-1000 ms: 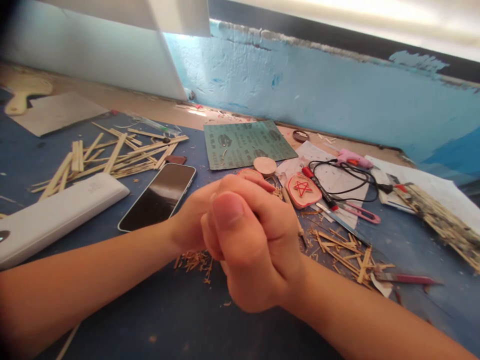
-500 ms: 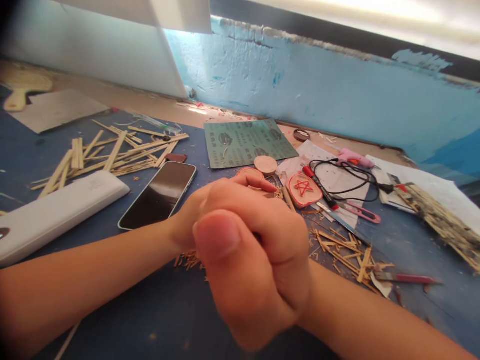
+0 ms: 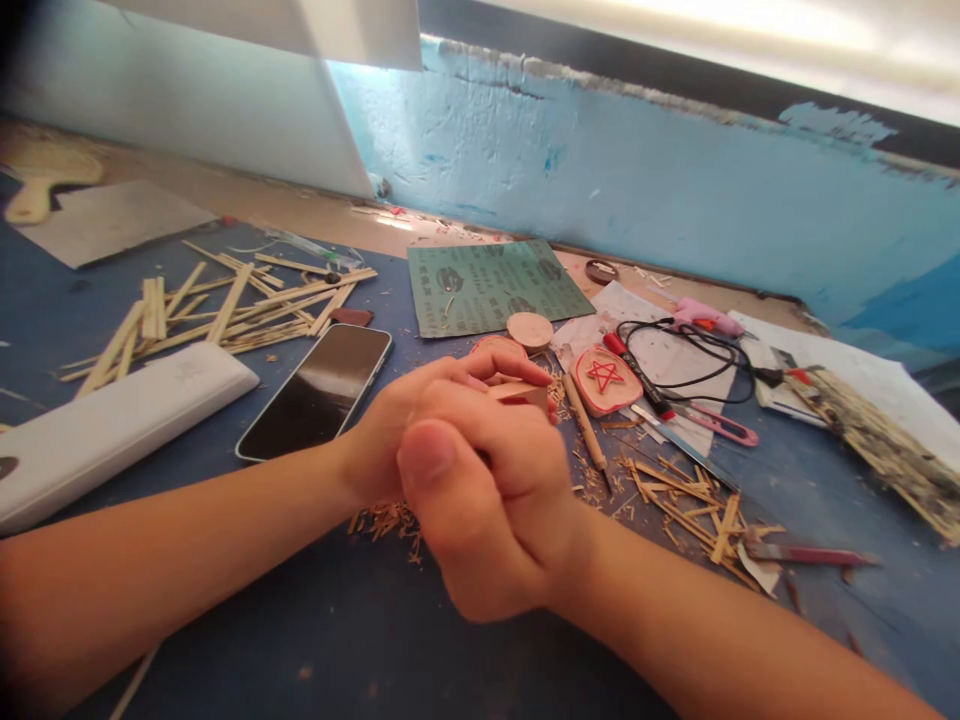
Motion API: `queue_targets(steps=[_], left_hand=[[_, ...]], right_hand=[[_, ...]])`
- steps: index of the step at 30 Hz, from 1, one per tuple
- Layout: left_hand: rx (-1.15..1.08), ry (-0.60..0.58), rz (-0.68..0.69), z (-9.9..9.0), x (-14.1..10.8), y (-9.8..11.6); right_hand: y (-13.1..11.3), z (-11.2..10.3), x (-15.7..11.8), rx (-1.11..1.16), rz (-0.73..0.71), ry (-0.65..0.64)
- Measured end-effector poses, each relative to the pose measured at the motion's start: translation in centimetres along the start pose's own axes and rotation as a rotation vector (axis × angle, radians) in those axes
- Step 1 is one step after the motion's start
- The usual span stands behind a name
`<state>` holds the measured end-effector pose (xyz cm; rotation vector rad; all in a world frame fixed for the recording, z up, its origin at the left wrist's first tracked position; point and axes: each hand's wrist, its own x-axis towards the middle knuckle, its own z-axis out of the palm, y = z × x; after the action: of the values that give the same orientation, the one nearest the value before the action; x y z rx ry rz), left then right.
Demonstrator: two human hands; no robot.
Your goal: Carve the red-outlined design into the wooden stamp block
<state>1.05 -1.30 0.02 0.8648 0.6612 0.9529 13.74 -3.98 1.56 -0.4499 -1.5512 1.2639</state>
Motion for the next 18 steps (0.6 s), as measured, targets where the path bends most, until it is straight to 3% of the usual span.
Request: queue_targets(steps=[4,7,14,18], left_hand=[[0.075,0.016,0.018,-0.07,-0.01,0.18],[0.06,-0.022,0.06,-0.15,0.06,0.05],[0.033,-0.038,-0.046,-0.07,0.21,0.02],[0.147,-0.002,0.014,-0.14,0.27,0.1]], right_hand=[[-0.28,0.04,-0.14,0.04,0.067,-0.039],[-0.08,-0.04,-0.15,0.064,-0.006,-0.029],[0.1,0.17,-0.23,-0.001,-0.004,-0.024],[-0.09,0.13,-0.06,-0.023,0.042,-0.035]])
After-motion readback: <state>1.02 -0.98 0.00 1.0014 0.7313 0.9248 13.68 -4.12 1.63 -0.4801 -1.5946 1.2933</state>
